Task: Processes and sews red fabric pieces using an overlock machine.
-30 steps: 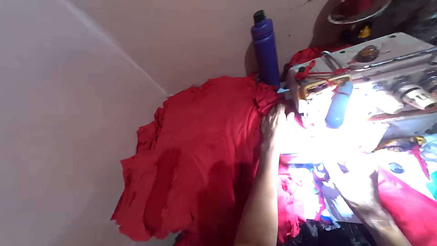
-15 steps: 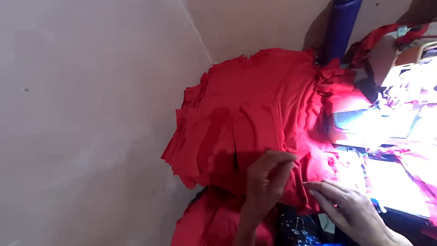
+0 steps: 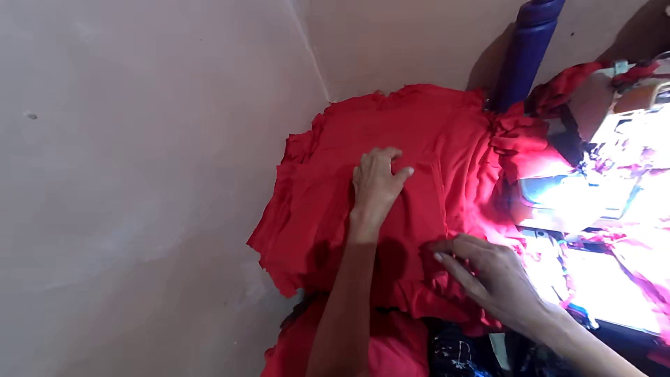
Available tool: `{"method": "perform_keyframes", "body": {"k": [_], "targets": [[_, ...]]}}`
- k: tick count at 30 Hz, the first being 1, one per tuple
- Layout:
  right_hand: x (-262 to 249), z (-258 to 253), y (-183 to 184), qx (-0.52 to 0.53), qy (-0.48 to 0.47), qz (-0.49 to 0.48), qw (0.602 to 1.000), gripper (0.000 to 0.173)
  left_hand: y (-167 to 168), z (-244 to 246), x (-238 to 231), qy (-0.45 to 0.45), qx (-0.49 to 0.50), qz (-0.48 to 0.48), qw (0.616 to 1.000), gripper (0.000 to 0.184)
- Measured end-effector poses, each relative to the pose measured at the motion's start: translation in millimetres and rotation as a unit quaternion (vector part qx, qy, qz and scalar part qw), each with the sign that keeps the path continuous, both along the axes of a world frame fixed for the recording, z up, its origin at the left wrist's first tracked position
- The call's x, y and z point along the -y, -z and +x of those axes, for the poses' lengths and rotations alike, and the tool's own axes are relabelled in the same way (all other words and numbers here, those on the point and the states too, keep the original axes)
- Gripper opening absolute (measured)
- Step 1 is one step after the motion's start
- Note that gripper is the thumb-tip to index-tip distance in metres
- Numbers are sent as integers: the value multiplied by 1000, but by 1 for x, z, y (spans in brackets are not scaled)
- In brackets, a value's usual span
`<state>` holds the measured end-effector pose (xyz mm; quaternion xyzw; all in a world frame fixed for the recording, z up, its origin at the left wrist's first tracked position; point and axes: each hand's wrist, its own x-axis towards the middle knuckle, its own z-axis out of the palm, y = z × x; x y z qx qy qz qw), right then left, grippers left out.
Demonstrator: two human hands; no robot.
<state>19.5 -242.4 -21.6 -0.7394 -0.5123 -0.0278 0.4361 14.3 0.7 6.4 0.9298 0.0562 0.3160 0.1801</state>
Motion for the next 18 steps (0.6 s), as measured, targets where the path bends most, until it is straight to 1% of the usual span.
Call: {"method": "perform_keyframes", "body": {"k": [1, 2, 3, 4, 5, 7, 8, 10, 13, 15, 16, 17, 18], "targets": [[-8, 6, 2, 16, 25, 23, 999, 34, -12, 8, 2, -26, -46, -17, 998, 26], [-14, 10, -1, 6, 35, 31, 999, 31, -29, 11, 10, -45, -110, -80, 990, 23], [-19, 14, -4, -4, 46, 28, 999, 28, -38, 13, 15, -64, -131, -125, 981, 21], [-24, 18, -4, -6, 56, 17, 998, 27, -40, 14, 16, -82, -121, -152, 978, 18], [-29, 22, -3, -4, 65, -1, 998, 29, -37, 15, 15, -93, -89, -163, 978, 16], [-34, 24, -7, -48, 58, -58, 995, 40, -28, 13, 13, -102, 3, -156, 983, 14], [-36, 24, -4, -50, 57, -54, 996, 44, -25, 7, 13, -90, 46, -142, 985, 15], [-39, 25, 6, -36, 69, -18, 997, 48, -24, -7, 16, -45, 95, -107, 989, 17], [-35, 22, 4, -61, 81, -5, 995, 59, -35, -17, 22, -12, 114, -76, 990, 19], [-36, 25, 9, -34, 96, 9, 995, 68, -43, -23, 26, 15, 131, -74, 989, 18], [-34, 26, 8, -21, 89, 13, 996, 67, -49, -28, 29, 34, 141, -75, 987, 17], [-32, 28, 8, 7, 76, 20, 997, 60, -55, -35, 33, 53, 149, -76, 985, 16], [-29, 28, 8, 40, 53, 27, 997, 46, -62, -42, 37, 69, 158, -78, 982, 15]]}}
